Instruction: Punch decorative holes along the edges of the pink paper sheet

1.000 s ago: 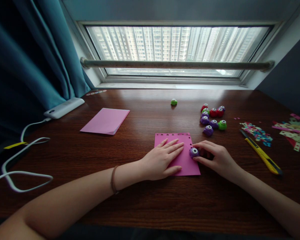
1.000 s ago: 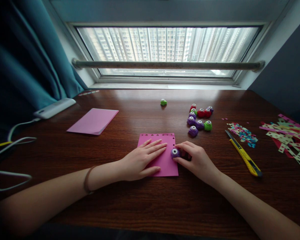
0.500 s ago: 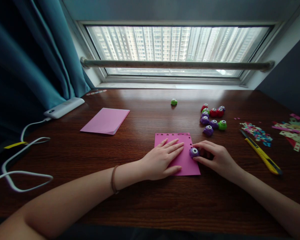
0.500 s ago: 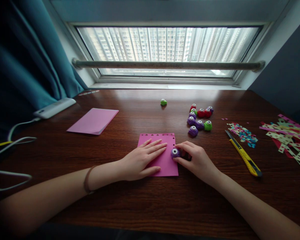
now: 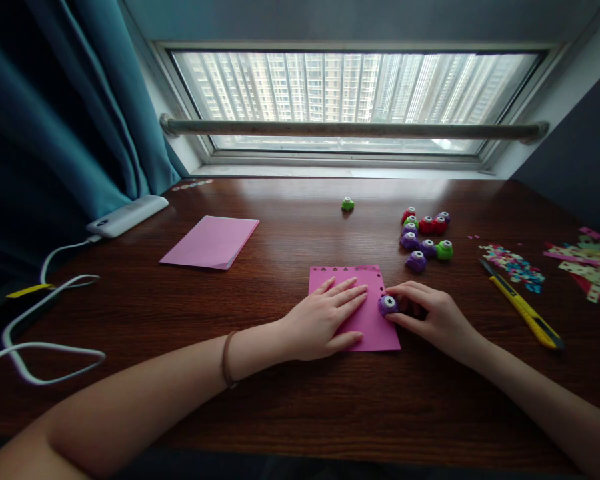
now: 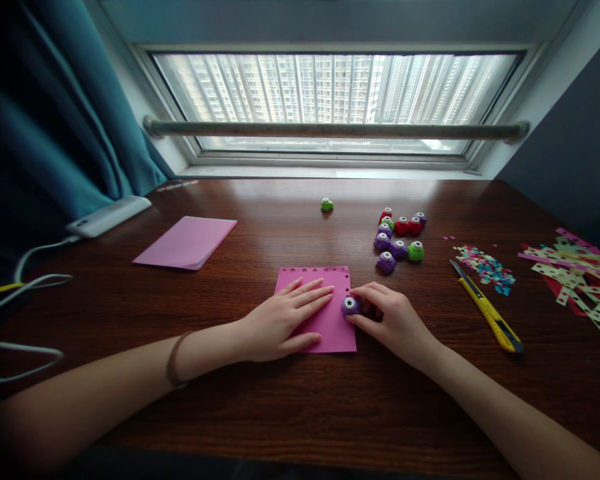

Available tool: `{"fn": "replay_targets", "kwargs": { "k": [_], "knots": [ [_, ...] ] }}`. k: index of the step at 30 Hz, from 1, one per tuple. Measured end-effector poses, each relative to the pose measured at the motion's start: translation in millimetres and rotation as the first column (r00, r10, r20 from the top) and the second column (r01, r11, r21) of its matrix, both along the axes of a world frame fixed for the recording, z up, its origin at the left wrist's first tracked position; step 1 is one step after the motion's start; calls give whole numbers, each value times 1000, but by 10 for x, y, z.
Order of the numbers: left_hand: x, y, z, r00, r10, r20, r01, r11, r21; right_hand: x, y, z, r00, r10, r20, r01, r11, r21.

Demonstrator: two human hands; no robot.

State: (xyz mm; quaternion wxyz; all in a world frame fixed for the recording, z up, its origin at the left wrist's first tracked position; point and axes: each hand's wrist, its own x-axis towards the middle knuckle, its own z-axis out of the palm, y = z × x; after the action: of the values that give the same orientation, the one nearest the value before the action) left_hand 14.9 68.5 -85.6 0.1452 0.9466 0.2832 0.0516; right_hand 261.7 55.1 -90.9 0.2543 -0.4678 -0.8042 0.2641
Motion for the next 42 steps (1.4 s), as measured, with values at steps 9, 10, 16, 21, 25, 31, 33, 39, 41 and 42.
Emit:
{"fn": "replay_targets", "kwargs": {
  "k": [9, 10, 16, 21, 25, 31, 33, 39, 41, 42],
  "knots": [
    [0, -5, 11, 1000, 1, -13, -1, 1000, 1, -1, -1, -6, 1000, -2, 1, 2, 1000, 8],
    [-1, -3, 11, 1000, 2, -13, -2, 1000, 1, 0, 0, -8, 1000, 0, 0, 0, 1000, 10],
    [-1, 1, 5, 1000, -2, -12, 2, 1000, 0, 3, 0, -9, 1000, 4, -1, -4, 1000, 16],
    [-3, 8, 1, 1000, 1, -7, -1, 1000, 3, 0, -2, 2, 1000, -1, 2, 1, 1000, 7],
    [-6, 1, 4, 1000, -2, -7, 2, 1000, 2, 3, 0, -5, 1000, -1, 2, 1, 1000, 2],
    [-2, 10, 4, 1000, -3, -8, 3, 1000, -5, 5, -2, -13, 1000, 3, 0, -3, 1000, 2],
    [-2, 10, 4, 1000, -2, -5, 2, 1000, -4, 2, -2, -8, 1000, 0, 0, 0, 1000, 2],
    [-6, -4, 9, 1000, 2, 4, -2, 1000, -8, -2, -4, -2, 1000, -3, -4, 3, 1000, 4],
    [-3, -4, 8, 1000, -1, 14, 1, 1000, -10, -1, -4, -1, 1000, -3, -7, 3, 1000, 5],
    [-1, -3, 7, 1000, -2, 19, 2, 1000, -11, 0, -3, 0, 1000, -2, -9, 2, 1000, 6]
  ]
}}
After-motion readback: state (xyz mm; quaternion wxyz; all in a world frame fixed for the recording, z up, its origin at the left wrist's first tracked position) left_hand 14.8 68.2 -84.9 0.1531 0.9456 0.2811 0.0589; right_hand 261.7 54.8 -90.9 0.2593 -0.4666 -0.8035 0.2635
